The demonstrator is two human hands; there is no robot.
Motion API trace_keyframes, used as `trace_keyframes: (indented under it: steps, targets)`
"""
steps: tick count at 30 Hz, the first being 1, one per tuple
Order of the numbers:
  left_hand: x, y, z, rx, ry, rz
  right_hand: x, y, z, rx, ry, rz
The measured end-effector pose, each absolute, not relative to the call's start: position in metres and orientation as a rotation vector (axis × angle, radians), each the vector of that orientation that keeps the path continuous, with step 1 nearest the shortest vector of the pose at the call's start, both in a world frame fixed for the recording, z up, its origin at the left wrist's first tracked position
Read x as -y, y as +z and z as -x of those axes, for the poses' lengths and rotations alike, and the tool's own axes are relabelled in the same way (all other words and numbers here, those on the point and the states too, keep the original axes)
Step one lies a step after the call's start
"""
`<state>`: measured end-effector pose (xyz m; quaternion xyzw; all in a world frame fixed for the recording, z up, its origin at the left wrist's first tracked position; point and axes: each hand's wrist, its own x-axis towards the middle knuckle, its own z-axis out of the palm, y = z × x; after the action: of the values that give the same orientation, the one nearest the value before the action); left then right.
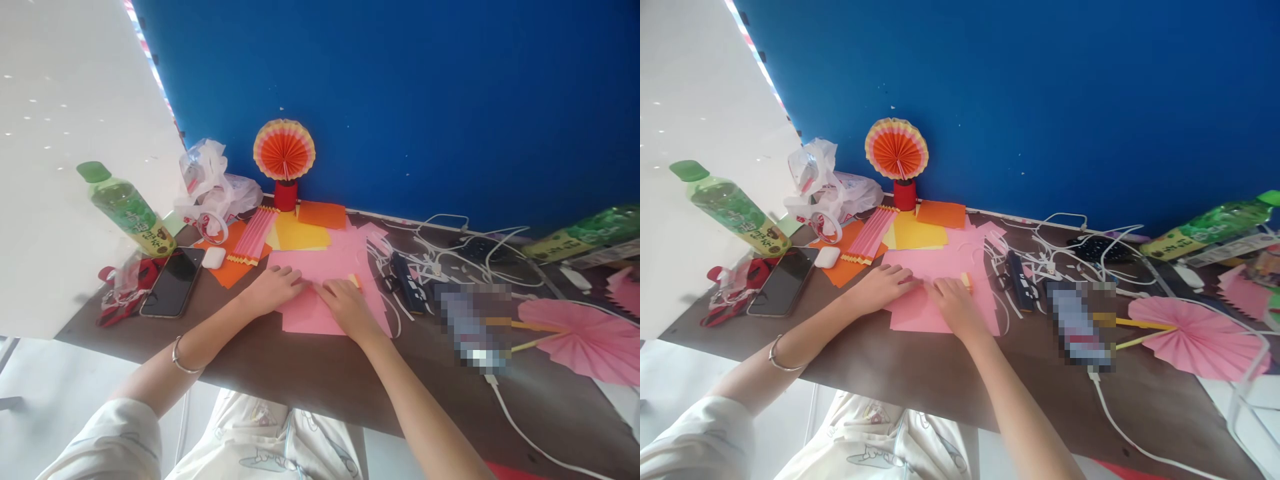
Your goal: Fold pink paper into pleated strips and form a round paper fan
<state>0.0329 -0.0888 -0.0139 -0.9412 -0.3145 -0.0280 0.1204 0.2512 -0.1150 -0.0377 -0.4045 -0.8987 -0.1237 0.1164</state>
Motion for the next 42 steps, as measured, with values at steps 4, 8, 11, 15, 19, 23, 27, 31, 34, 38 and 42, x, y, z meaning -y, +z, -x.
trace_keyframes:
  steps: [4,8,11,15,19,23,27,31,34,38,42]
  targets:
    - [0.094,-0.014,-0.041,0.974,-0.028,2.722,0.114,-0.039,-0.25,2.625,-0.352,1.212]
    - [0.097,-0.017,-0.044,1.02,-0.024,2.684,0.114,-0.039,-0.251,2.648,-0.348,1.237]
    - [0.099,-0.021,-0.044,1.025,-0.075,2.656,0.113,-0.039,-0.251,2.658,-0.365,1.24]
    - [0.103,-0.024,-0.047,1.068,-0.121,2.634,0.113,-0.04,-0.251,2.624,-0.397,1.244]
    - [0.108,-0.025,-0.054,1.17,-0.12,2.619,0.115,-0.036,-0.25,2.671,-0.528,1.176]
    - [0.113,-0.027,-0.059,1.26,-0.124,2.581,0.118,-0.031,-0.247,2.72,-0.609,1.179]
    - [0.114,-0.024,-0.058,1.288,-0.085,2.593,0.118,-0.032,-0.248,2.757,-0.524,1.257]
    - [0.105,-0.014,-0.044,1.135,-0.037,2.729,0.113,-0.036,-0.256,2.764,-0.344,1.254]
    - [0.096,-0.008,-0.029,1.088,-0.006,2.837,0.109,-0.037,-0.264,2.801,-0.258,1.213]
    - [0.088,-0.003,-0.017,1.262,0.029,2.887,0.105,-0.036,-0.277,2.798,-0.158,1.208]
    - [0.086,0.003,-0.014,1.346,0.08,2.95,0.105,-0.032,-0.285,2.769,-0.059,1.215]
